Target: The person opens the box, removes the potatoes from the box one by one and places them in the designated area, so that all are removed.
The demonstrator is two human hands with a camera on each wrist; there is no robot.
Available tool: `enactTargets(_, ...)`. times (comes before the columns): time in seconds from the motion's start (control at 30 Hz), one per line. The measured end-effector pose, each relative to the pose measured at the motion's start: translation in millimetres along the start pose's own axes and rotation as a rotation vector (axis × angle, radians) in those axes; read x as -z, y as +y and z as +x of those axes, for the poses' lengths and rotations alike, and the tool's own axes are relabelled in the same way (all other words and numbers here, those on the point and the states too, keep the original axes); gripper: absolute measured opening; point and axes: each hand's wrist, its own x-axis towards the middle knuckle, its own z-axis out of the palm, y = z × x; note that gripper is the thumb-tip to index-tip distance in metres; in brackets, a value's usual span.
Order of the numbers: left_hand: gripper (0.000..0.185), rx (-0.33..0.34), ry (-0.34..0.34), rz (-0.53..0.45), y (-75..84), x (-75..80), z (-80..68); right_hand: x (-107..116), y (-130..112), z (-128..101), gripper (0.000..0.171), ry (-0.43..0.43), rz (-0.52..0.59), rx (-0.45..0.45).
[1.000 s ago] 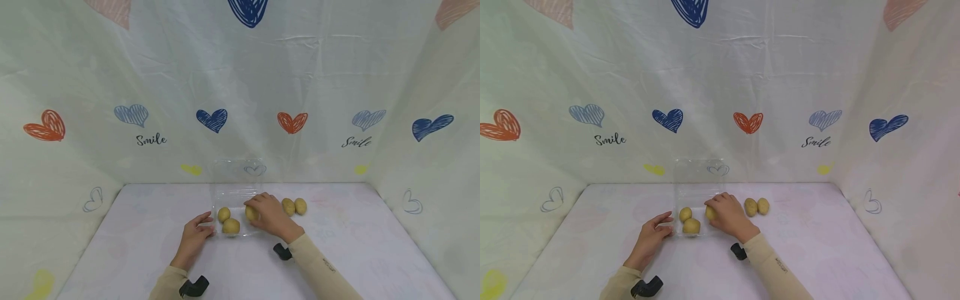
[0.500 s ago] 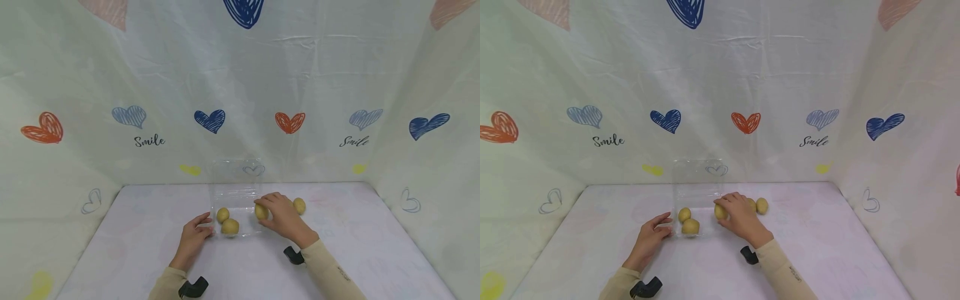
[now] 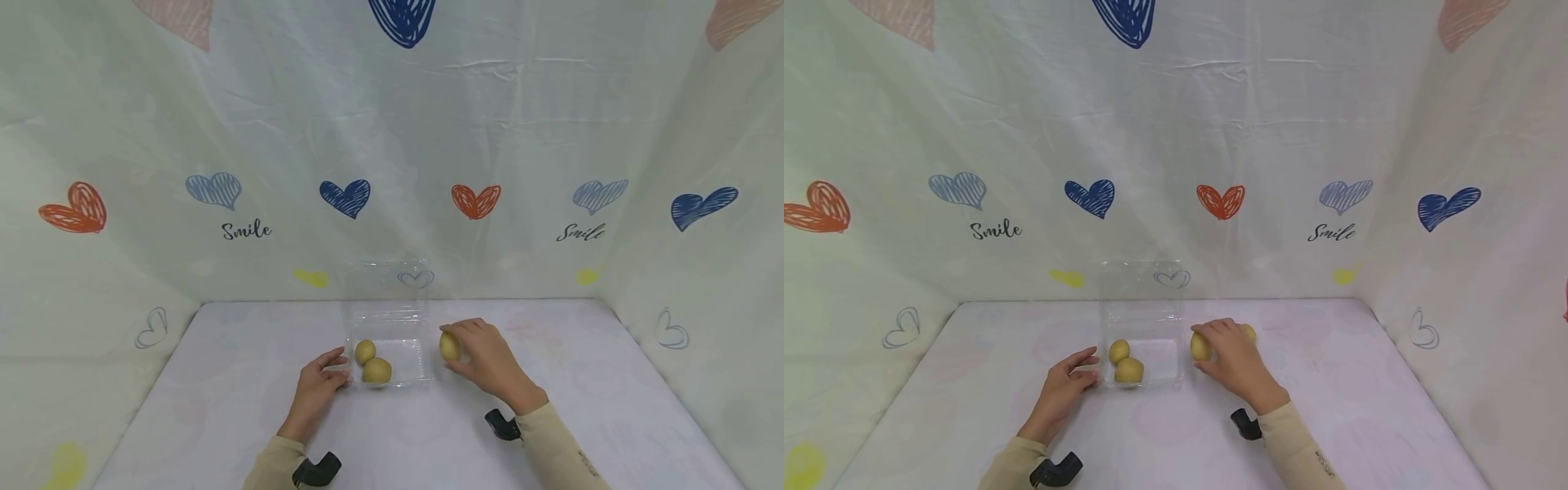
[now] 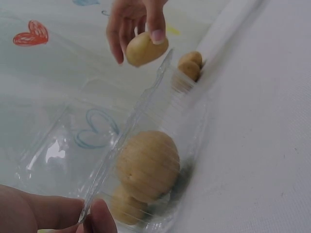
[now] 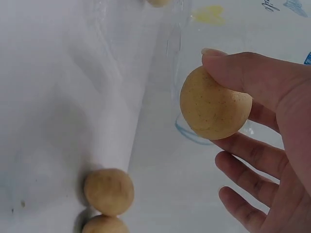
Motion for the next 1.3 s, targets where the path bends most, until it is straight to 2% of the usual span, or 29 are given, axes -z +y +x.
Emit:
enactTargets(0.8,0.052,0.014,0.004,0.011,-0.8,-0.4,0.8,21,62,-42,0.059,0.076,-0.004,-0.126)
enactTargets(1.3,0.052,0.023,0.012,0.005,-0.6,-1.2,0.5,18,94,-59,0.059,0.05,-0.008,-0.24)
